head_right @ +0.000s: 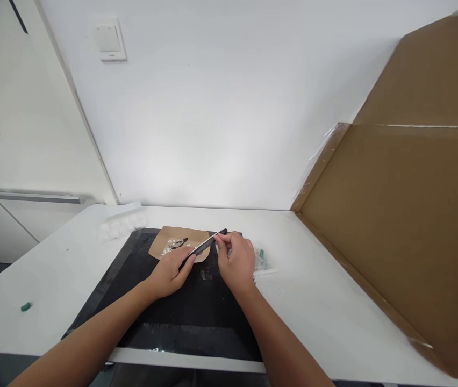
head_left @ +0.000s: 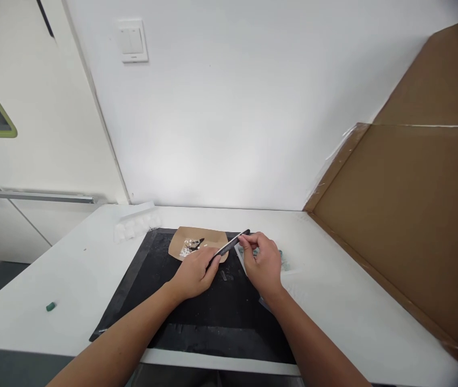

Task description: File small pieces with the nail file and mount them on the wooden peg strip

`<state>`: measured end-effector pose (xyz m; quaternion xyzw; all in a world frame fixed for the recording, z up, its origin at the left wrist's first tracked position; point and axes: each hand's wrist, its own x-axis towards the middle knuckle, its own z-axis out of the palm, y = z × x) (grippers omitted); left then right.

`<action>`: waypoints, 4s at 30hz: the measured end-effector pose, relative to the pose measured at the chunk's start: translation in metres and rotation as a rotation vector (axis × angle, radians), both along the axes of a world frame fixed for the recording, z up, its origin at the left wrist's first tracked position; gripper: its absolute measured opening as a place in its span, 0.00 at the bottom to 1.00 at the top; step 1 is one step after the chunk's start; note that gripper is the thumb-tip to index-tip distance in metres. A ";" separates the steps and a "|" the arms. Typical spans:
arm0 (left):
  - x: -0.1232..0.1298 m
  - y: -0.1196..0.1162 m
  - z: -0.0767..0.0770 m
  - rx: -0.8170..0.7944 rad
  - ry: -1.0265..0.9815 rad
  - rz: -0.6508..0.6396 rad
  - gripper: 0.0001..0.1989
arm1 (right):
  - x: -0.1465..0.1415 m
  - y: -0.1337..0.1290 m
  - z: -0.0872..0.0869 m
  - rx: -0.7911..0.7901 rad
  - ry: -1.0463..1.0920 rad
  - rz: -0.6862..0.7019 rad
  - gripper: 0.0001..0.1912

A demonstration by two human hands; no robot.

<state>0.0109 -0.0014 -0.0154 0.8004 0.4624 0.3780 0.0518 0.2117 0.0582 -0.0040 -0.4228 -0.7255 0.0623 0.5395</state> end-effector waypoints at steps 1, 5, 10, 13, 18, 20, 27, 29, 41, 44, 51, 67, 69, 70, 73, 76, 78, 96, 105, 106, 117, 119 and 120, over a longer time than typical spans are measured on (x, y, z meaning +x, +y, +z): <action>0.000 0.000 0.000 0.000 -0.001 -0.001 0.14 | 0.000 0.000 0.000 0.001 0.000 0.003 0.13; -0.001 0.000 0.003 0.004 -0.018 -0.004 0.15 | -0.007 -0.006 -0.002 0.042 -0.071 0.081 0.11; -0.003 0.002 0.004 0.002 -0.027 -0.003 0.15 | -0.013 -0.009 -0.002 0.048 -0.099 0.095 0.11; -0.001 0.002 0.003 0.000 -0.026 -0.005 0.15 | -0.008 -0.006 0.000 0.018 -0.045 0.031 0.13; -0.001 0.001 0.002 0.002 -0.021 -0.011 0.14 | -0.005 -0.004 0.000 0.001 -0.018 0.003 0.14; -0.002 0.001 0.003 0.000 -0.023 -0.009 0.14 | -0.008 -0.006 -0.001 0.005 -0.045 0.043 0.14; -0.002 0.002 0.003 0.003 -0.019 -0.002 0.14 | -0.008 -0.005 -0.001 0.005 -0.027 0.026 0.13; -0.001 0.002 0.003 0.000 -0.013 -0.003 0.14 | -0.004 -0.001 0.000 0.001 0.006 -0.012 0.13; -0.002 0.002 0.007 0.000 -0.020 -0.004 0.14 | -0.017 -0.012 -0.004 0.068 -0.077 0.120 0.12; -0.002 0.001 0.006 0.001 -0.013 -0.006 0.14 | -0.010 -0.007 -0.001 0.057 -0.022 0.037 0.11; -0.003 0.001 0.004 0.001 -0.007 -0.018 0.14 | -0.010 -0.004 -0.003 0.054 -0.017 0.050 0.11; -0.004 0.001 0.004 -0.002 0.007 -0.002 0.13 | -0.011 -0.006 -0.003 0.099 -0.034 0.101 0.10; -0.005 0.002 0.004 0.000 0.001 0.006 0.13 | -0.016 -0.010 -0.003 0.108 -0.068 0.145 0.10; -0.005 0.002 0.004 0.000 -0.001 0.007 0.13 | -0.018 -0.012 -0.003 0.110 -0.075 0.154 0.10; -0.004 0.003 0.005 -0.003 0.001 0.003 0.13 | -0.017 -0.011 -0.003 0.106 -0.057 0.114 0.10; -0.004 0.002 0.005 -0.011 0.006 -0.005 0.13 | -0.010 -0.004 -0.001 0.088 -0.009 0.030 0.10; -0.003 0.002 0.004 -0.011 0.007 -0.007 0.13 | -0.005 0.001 -0.001 0.076 0.009 0.000 0.10; -0.004 0.002 0.003 -0.006 0.018 -0.009 0.14 | -0.003 0.000 0.002 0.053 0.013 0.000 0.11; -0.005 0.003 0.005 -0.001 0.007 0.001 0.14 | -0.012 -0.010 -0.001 0.067 -0.082 0.158 0.12; -0.005 0.003 0.005 -0.001 0.006 0.000 0.14 | -0.014 -0.011 -0.001 0.071 -0.094 0.173 0.12; -0.004 0.001 0.004 -0.002 0.011 -0.012 0.13 | -0.002 0.000 0.003 0.037 0.019 0.010 0.10; -0.004 0.001 0.004 -0.001 0.013 -0.014 0.13 | -0.001 0.001 0.002 0.034 0.017 0.013 0.10; -0.004 0.001 0.004 -0.001 0.013 -0.014 0.13 | -0.002 0.000 0.002 0.034 0.006 0.025 0.10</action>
